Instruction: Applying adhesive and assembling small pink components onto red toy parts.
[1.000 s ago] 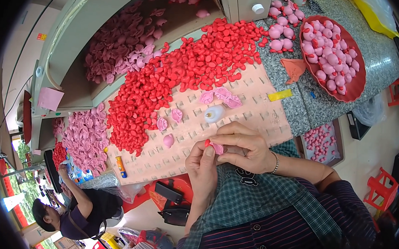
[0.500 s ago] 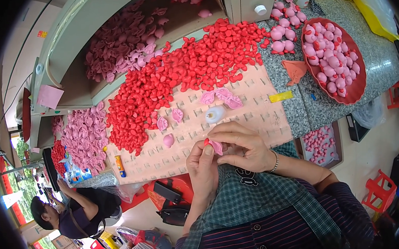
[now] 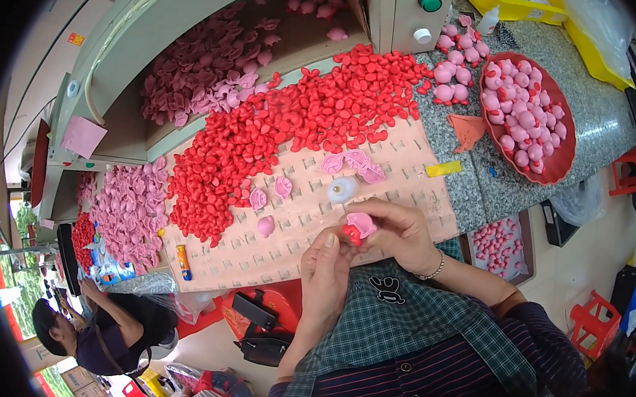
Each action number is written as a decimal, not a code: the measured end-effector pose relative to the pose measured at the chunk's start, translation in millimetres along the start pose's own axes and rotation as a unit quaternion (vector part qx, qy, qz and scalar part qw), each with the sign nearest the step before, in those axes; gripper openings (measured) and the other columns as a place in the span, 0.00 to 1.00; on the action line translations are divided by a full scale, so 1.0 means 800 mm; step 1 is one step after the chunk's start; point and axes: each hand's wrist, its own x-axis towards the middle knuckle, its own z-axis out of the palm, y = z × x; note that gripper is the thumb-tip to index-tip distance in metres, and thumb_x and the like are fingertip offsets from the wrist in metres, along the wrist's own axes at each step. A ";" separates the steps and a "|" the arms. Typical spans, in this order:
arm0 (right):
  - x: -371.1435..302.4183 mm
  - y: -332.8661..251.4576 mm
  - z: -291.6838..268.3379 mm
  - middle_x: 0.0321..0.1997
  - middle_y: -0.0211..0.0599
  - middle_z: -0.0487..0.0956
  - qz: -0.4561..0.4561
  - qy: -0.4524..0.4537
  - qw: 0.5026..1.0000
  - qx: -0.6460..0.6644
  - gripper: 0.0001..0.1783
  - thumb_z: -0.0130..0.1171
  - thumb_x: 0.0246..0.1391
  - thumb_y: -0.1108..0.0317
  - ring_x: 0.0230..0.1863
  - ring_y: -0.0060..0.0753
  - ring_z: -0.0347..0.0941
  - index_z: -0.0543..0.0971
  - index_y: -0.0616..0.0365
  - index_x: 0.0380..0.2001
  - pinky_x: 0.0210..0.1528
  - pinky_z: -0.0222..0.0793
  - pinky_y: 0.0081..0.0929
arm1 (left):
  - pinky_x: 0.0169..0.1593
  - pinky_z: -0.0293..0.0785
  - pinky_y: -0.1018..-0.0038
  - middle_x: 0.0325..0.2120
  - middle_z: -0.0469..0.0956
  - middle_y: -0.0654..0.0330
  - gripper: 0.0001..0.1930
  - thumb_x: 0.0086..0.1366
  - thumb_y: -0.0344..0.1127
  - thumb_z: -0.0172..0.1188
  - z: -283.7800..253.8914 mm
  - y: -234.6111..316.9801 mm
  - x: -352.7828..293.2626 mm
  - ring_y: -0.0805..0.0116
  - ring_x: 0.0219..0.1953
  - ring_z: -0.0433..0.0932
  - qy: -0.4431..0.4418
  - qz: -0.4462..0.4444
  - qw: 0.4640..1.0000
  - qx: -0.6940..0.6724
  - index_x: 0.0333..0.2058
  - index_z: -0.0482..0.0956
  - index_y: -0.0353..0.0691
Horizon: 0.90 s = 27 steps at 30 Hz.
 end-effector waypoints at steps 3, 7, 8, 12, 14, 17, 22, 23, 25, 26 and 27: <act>0.003 0.000 -0.006 0.53 0.46 0.78 0.027 0.027 0.991 0.128 0.22 0.55 0.65 0.64 0.49 0.35 0.76 0.72 0.64 0.58 0.52 0.72 0.32 | 0.51 0.71 0.72 0.42 0.78 0.54 0.15 0.73 0.38 0.50 -0.019 0.004 -0.003 0.68 0.45 0.76 -0.019 0.015 0.994 0.106 0.48 0.74 0.30; -0.001 -0.015 -0.018 0.53 0.49 0.78 0.042 0.025 0.970 0.238 0.22 0.48 0.69 0.61 0.43 0.37 0.79 0.69 0.62 0.60 0.46 0.75 0.32 | 0.50 0.69 0.74 0.48 0.76 0.53 0.14 0.67 0.28 0.57 -0.009 -0.013 0.009 0.69 0.46 0.74 0.149 0.210 0.903 0.344 0.50 0.73 0.31; -0.003 -0.015 -0.020 0.53 0.49 0.78 0.037 0.026 0.971 0.236 0.22 0.48 0.69 0.61 0.43 0.37 0.79 0.69 0.62 0.60 0.46 0.75 0.32 | 0.50 0.69 0.74 0.48 0.76 0.53 0.14 0.67 0.28 0.57 -0.009 -0.014 0.017 0.69 0.46 0.74 0.144 0.212 0.904 0.343 0.50 0.73 0.31; -0.014 -0.008 -0.032 0.53 0.51 0.77 0.042 0.020 0.961 0.274 0.24 0.47 0.69 0.60 0.43 0.38 0.79 0.66 0.60 0.63 0.45 0.75 0.31 | 0.52 0.69 0.74 0.49 0.75 0.54 0.20 0.61 0.24 0.63 -0.001 -0.013 0.049 0.69 0.50 0.73 0.111 0.297 0.852 0.416 0.52 0.71 0.32; -0.015 -0.009 -0.031 0.53 0.51 0.77 0.046 0.006 0.955 0.294 0.24 0.47 0.69 0.60 0.42 0.39 0.79 0.65 0.60 0.64 0.45 0.75 0.31 | 0.53 0.70 0.74 0.48 0.75 0.54 0.21 0.61 0.24 0.64 0.000 -0.015 0.059 0.68 0.51 0.73 0.096 0.288 0.839 0.451 0.52 0.71 0.32; -0.014 -0.015 -0.032 0.53 0.52 0.76 0.073 0.000 0.941 0.330 0.25 0.45 0.70 0.60 0.41 0.38 0.78 0.64 0.59 0.65 0.46 0.75 0.32 | 0.54 0.71 0.73 0.49 0.74 0.54 0.22 0.60 0.24 0.65 0.000 -0.025 0.072 0.67 0.51 0.74 0.066 0.237 0.893 0.376 0.53 0.71 0.31; -0.010 -0.022 -0.027 0.54 0.47 0.76 0.114 0.017 0.923 0.367 0.25 0.43 0.71 0.62 0.42 0.35 0.76 0.62 0.62 0.66 0.49 0.72 0.30 | 0.52 0.73 0.73 0.45 0.76 0.56 0.22 0.63 0.24 0.62 -0.007 -0.032 0.067 0.68 0.47 0.76 0.093 0.270 0.917 0.279 0.55 0.68 0.31; -0.009 -0.021 -0.028 0.54 0.47 0.76 0.114 0.018 0.923 0.368 0.25 0.43 0.71 0.62 0.42 0.35 0.76 0.62 0.62 0.66 0.49 0.72 0.30 | 0.52 0.73 0.73 0.45 0.76 0.56 0.22 0.63 0.24 0.62 -0.009 -0.029 0.063 0.68 0.47 0.76 0.093 0.270 0.917 0.279 0.55 0.68 0.31; -0.009 -0.017 -0.033 0.57 0.54 0.74 0.116 0.004 0.924 0.365 0.28 0.41 0.71 0.61 0.45 0.38 0.76 0.57 0.62 0.69 0.52 0.72 0.36 | 0.49 0.74 0.72 0.43 0.76 0.56 0.23 0.65 0.30 0.62 -0.011 -0.017 0.051 0.67 0.45 0.77 0.078 0.211 0.939 0.259 0.56 0.67 0.33; -0.009 -0.017 -0.033 0.57 0.54 0.74 0.116 0.006 0.923 0.366 0.28 0.41 0.71 0.61 0.45 0.38 0.76 0.57 0.62 0.69 0.52 0.72 0.36 | 0.49 0.74 0.72 0.43 0.76 0.56 0.23 0.65 0.30 0.62 -0.009 -0.015 0.047 0.67 0.45 0.77 0.078 0.209 0.940 0.259 0.56 0.67 0.33; -0.008 -0.017 -0.030 0.58 0.54 0.73 0.112 0.007 0.916 0.386 0.28 0.41 0.71 0.61 0.45 0.39 0.76 0.56 0.62 0.69 0.53 0.71 0.36 | 0.47 0.74 0.72 0.42 0.76 0.56 0.23 0.65 0.33 0.63 -0.006 -0.013 0.042 0.67 0.43 0.77 0.054 0.186 0.966 0.173 0.55 0.67 0.34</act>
